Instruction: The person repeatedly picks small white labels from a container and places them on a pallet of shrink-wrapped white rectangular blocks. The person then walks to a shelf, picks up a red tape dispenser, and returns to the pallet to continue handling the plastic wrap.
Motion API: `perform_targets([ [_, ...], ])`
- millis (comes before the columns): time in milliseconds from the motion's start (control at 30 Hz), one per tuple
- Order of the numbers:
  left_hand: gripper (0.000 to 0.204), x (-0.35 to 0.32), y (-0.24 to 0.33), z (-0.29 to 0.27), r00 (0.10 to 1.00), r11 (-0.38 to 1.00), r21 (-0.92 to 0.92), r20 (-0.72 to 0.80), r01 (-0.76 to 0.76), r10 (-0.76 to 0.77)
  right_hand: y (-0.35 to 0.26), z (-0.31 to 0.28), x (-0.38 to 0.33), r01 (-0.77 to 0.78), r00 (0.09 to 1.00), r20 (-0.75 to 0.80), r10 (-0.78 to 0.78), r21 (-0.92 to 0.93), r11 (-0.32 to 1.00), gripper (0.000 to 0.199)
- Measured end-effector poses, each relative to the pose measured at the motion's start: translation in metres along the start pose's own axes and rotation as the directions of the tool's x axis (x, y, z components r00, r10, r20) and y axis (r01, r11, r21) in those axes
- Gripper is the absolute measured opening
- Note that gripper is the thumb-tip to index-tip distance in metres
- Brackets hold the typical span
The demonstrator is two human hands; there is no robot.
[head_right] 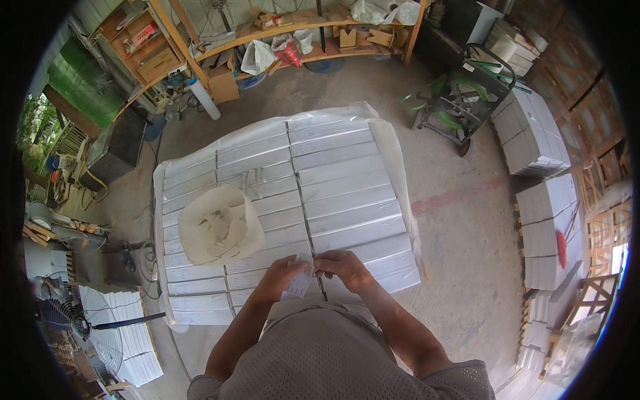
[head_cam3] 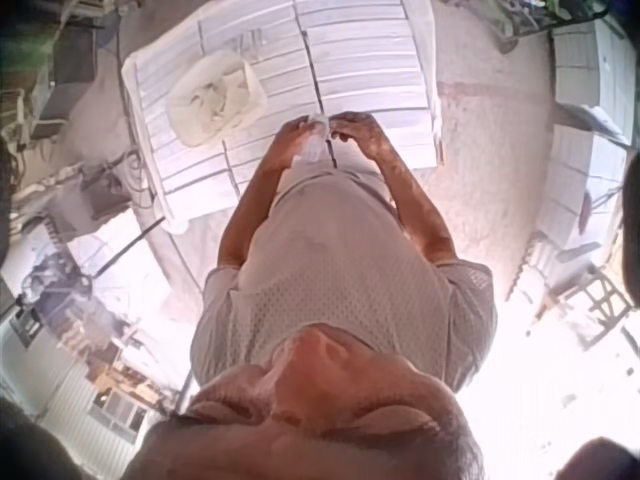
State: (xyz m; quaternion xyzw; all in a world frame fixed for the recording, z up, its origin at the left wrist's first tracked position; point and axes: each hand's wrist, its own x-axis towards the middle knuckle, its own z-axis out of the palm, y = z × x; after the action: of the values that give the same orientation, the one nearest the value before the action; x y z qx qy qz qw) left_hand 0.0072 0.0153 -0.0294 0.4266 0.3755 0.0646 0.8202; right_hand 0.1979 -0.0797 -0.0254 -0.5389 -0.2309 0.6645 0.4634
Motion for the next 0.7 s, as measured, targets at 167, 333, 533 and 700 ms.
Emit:
perform_targets([
  [167, 0.028, 0.002, -0.001, -0.004, 0.999, 0.996, 0.089, -0.036, 0.012, -0.009, -0.007, 0.001, 0.000, -0.063, 0.998, 0.012, 0.063, 0.037, 0.997, 0.033],
  [333, 0.027, 0.001, 0.004, -0.001, 0.999, 0.996, 0.080, -0.041, 0.026, -0.023, -0.002, -0.001, 0.002, -0.057, 0.998, 0.007, 0.057, 0.100, 0.993, 0.032],
  [533, 0.029, 0.001, 0.007, 0.001, 0.996, 0.992, 0.120, -0.084, 0.044, -0.034, -0.010, 0.003, 0.003, -0.041, 0.999, -0.034, 0.039, -0.060, 0.997, 0.029],
  [700, 0.032, -0.002, 0.013, 0.004, 0.994, 0.976, 0.214, -0.108, 0.050, -0.027, -0.011, 0.005, 0.005, -0.044, 0.997, -0.065, 0.031, -0.199, 0.979, 0.030],
])
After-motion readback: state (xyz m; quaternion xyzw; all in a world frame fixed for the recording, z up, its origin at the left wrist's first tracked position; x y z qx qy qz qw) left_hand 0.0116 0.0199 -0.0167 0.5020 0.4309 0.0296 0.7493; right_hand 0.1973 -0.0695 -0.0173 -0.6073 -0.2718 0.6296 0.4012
